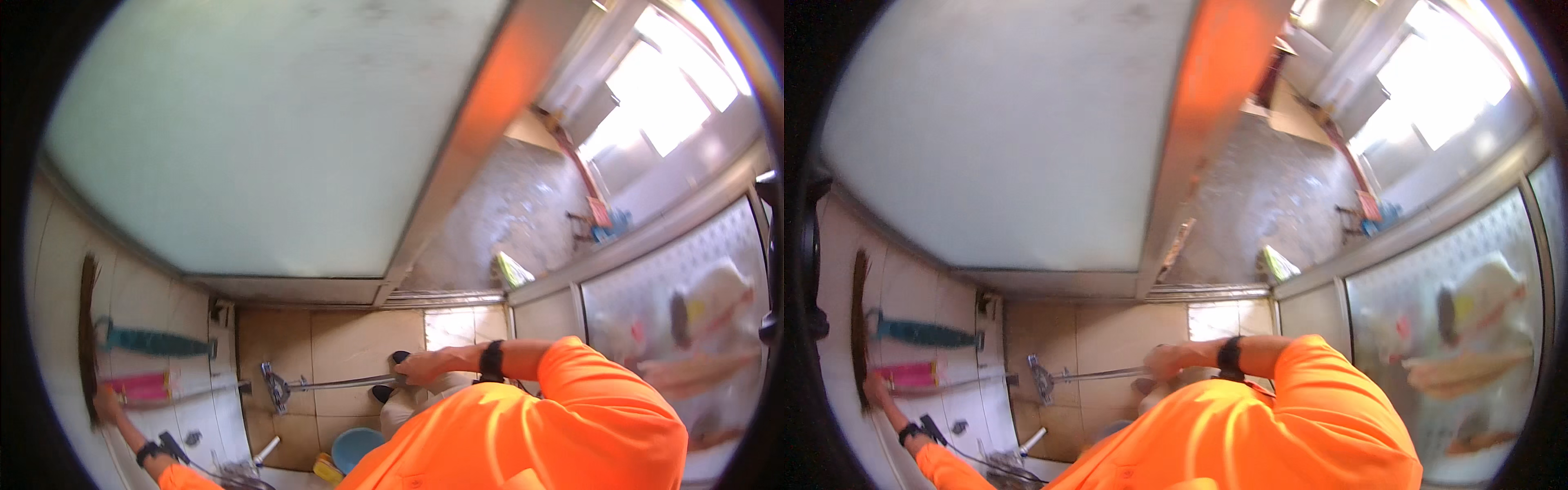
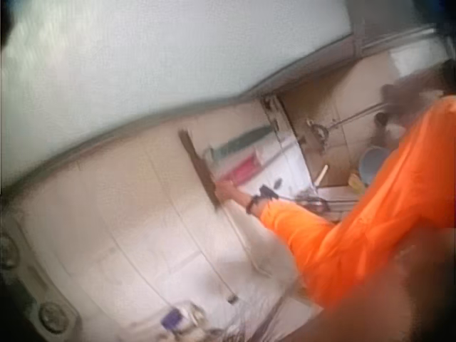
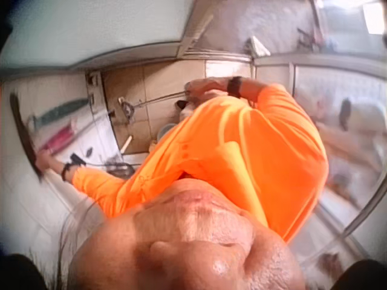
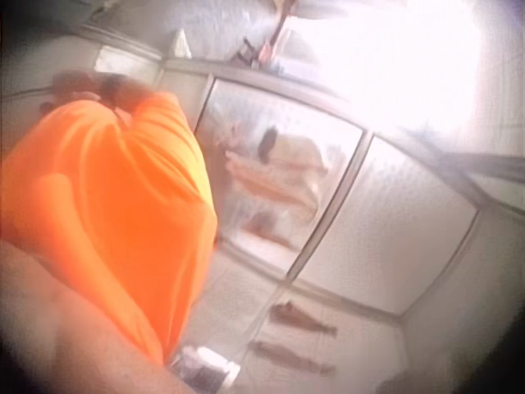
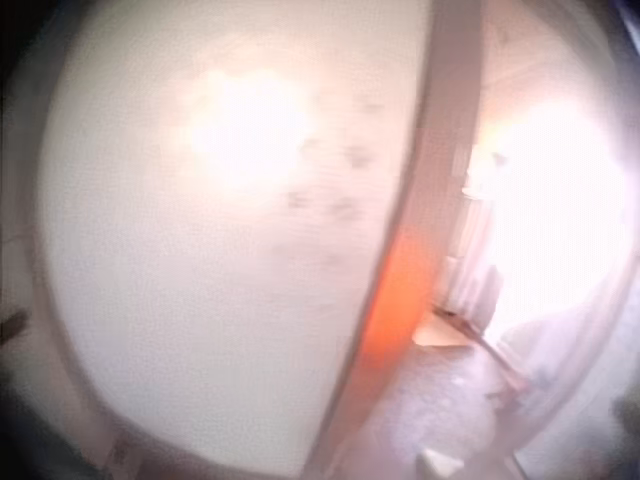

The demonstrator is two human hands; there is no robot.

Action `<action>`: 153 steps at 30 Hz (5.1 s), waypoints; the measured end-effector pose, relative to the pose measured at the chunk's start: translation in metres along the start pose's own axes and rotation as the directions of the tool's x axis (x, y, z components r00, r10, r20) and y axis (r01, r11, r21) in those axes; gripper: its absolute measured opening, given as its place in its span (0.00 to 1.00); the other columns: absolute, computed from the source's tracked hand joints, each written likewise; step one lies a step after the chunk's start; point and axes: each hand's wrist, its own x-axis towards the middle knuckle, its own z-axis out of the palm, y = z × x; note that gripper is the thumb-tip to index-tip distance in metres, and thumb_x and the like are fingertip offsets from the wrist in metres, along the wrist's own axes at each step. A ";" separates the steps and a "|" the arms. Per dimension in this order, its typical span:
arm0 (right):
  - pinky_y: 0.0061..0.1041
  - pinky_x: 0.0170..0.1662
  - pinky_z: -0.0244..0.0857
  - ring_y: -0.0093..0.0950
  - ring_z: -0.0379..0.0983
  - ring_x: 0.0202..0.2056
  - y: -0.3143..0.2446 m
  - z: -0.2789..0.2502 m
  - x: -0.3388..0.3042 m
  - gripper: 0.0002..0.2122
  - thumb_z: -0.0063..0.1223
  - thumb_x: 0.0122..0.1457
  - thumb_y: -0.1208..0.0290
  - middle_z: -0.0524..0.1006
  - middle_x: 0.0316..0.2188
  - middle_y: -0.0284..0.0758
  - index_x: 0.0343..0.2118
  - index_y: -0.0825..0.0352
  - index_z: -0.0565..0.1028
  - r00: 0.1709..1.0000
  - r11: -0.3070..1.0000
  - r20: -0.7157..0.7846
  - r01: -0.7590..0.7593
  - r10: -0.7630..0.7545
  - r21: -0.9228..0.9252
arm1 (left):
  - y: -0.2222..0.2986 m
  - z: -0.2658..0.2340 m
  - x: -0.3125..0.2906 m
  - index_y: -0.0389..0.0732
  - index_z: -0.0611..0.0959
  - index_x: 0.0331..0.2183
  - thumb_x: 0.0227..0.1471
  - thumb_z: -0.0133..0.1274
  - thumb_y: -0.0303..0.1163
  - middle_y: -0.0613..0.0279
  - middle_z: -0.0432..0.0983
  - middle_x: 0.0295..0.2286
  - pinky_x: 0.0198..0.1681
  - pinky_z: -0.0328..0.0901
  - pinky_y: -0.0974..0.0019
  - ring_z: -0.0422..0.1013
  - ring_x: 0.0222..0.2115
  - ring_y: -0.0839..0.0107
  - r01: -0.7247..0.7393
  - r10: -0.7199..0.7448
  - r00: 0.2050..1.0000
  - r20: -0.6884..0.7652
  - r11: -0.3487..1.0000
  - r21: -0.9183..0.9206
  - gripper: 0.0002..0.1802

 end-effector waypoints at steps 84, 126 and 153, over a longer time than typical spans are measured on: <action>0.22 0.14 0.55 0.17 0.64 0.12 -0.073 -0.126 -0.164 0.13 0.52 0.55 0.66 0.67 0.10 0.29 0.21 0.71 0.71 0.910 0.809 0.179 -0.414 0.374 0.418 | 0.047 0.177 -0.539 0.27 0.79 0.32 0.55 0.47 0.39 0.52 0.77 0.25 0.27 0.66 0.67 0.73 0.22 0.66 0.714 -0.490 0.670 0.558 0.217 -0.666 0.20; 0.40 0.28 0.63 0.49 0.70 0.23 -0.062 -0.066 -0.100 0.15 0.52 0.56 0.63 0.72 0.20 0.52 0.27 0.75 0.71 0.975 0.918 0.020 -0.215 0.221 0.334 | 0.058 0.153 -0.519 0.28 0.77 0.33 0.54 0.46 0.36 0.54 0.78 0.29 0.29 0.66 0.65 0.73 0.23 0.67 0.717 -0.532 0.676 0.509 0.318 -0.621 0.17; 0.40 0.24 0.66 0.48 0.72 0.21 -0.111 -0.142 -0.213 0.13 0.56 0.54 0.65 0.72 0.16 0.50 0.26 0.72 0.69 0.888 0.906 0.181 -0.414 0.423 -0.083 | 0.025 0.155 -0.495 0.33 0.79 0.20 0.50 0.50 0.38 0.63 0.69 0.15 0.20 0.58 0.67 0.64 0.15 0.71 0.543 -0.544 0.765 0.345 0.256 -0.800 0.18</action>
